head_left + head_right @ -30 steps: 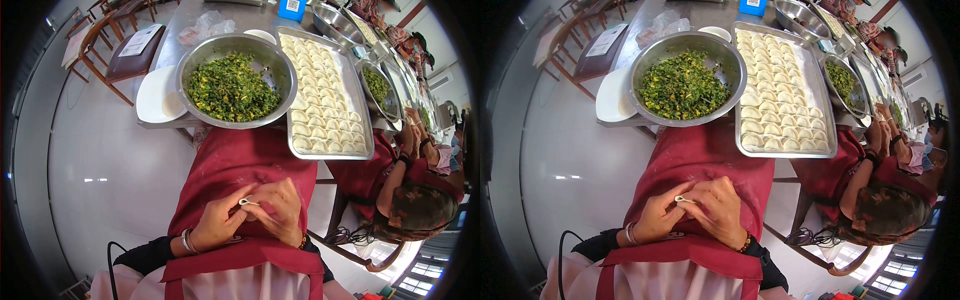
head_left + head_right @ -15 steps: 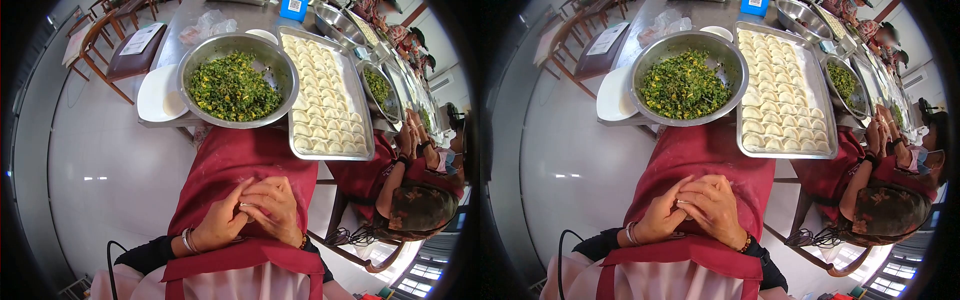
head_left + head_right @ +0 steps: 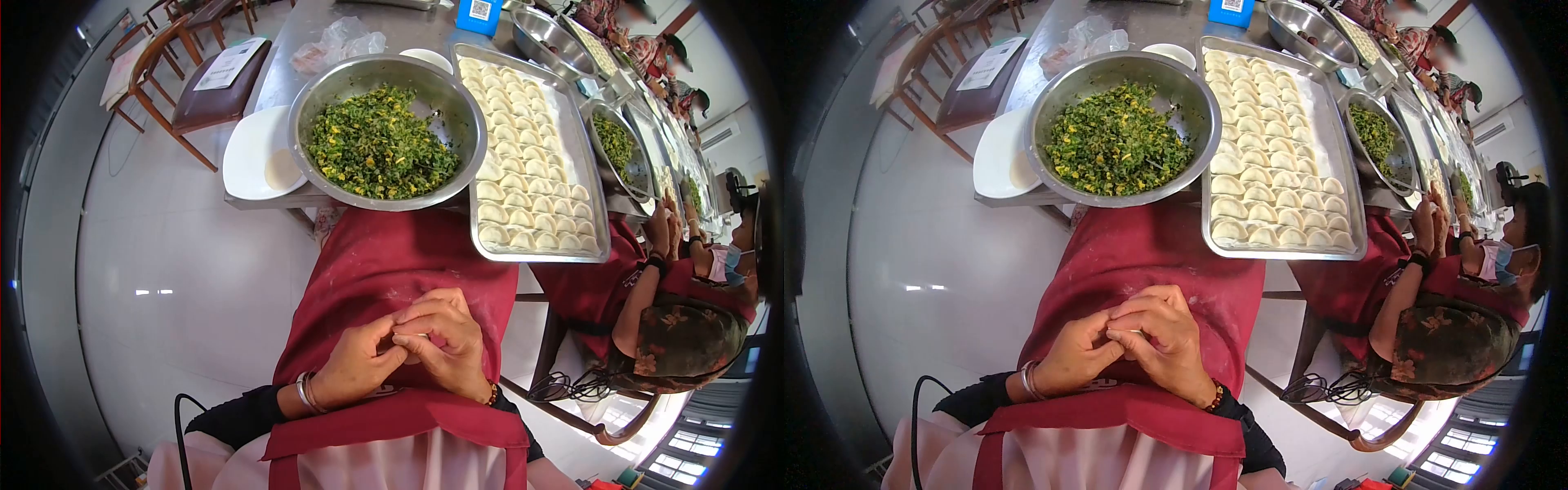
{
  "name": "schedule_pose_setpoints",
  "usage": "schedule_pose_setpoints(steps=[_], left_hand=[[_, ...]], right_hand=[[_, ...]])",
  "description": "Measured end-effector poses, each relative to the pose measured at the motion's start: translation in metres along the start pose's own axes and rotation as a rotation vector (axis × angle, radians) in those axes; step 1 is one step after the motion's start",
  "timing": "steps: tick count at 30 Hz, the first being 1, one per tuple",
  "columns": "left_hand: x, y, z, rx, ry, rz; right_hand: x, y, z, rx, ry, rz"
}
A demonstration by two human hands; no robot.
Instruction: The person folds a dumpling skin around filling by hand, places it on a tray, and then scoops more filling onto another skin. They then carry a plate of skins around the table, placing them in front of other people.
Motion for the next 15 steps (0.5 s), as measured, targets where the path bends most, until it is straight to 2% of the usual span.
schedule_pose_setpoints(steps=[2,5,7,15], left_hand=[[-0.0013,0.0024,0.0004,0.033,-0.02,-0.072],[-0.0004,0.0013,0.0007,0.014,-0.009,-0.025],[-0.0001,0.0012,0.0007,0.038,-0.003,-0.036],[0.0007,-0.0001,-0.0026,0.146,0.007,-0.036]], right_hand=[[0.0005,-0.0023,-0.0002,-0.013,-0.001,-0.013],[0.0019,0.0003,-0.0006,0.013,0.009,0.037],[0.0025,-0.003,-0.0009,-0.032,-0.003,-0.029],[0.0034,-0.0011,0.004,-0.069,-0.028,-0.068]])
Point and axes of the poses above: each hand's wrist, its own x-axis towards the middle knuckle, its own z-axis out of the palm, y = z × x, the point moved 6 cm from there along x, towards the middle knuckle, and after that the axes turned 1 degree about y, right-handed, at the moved point
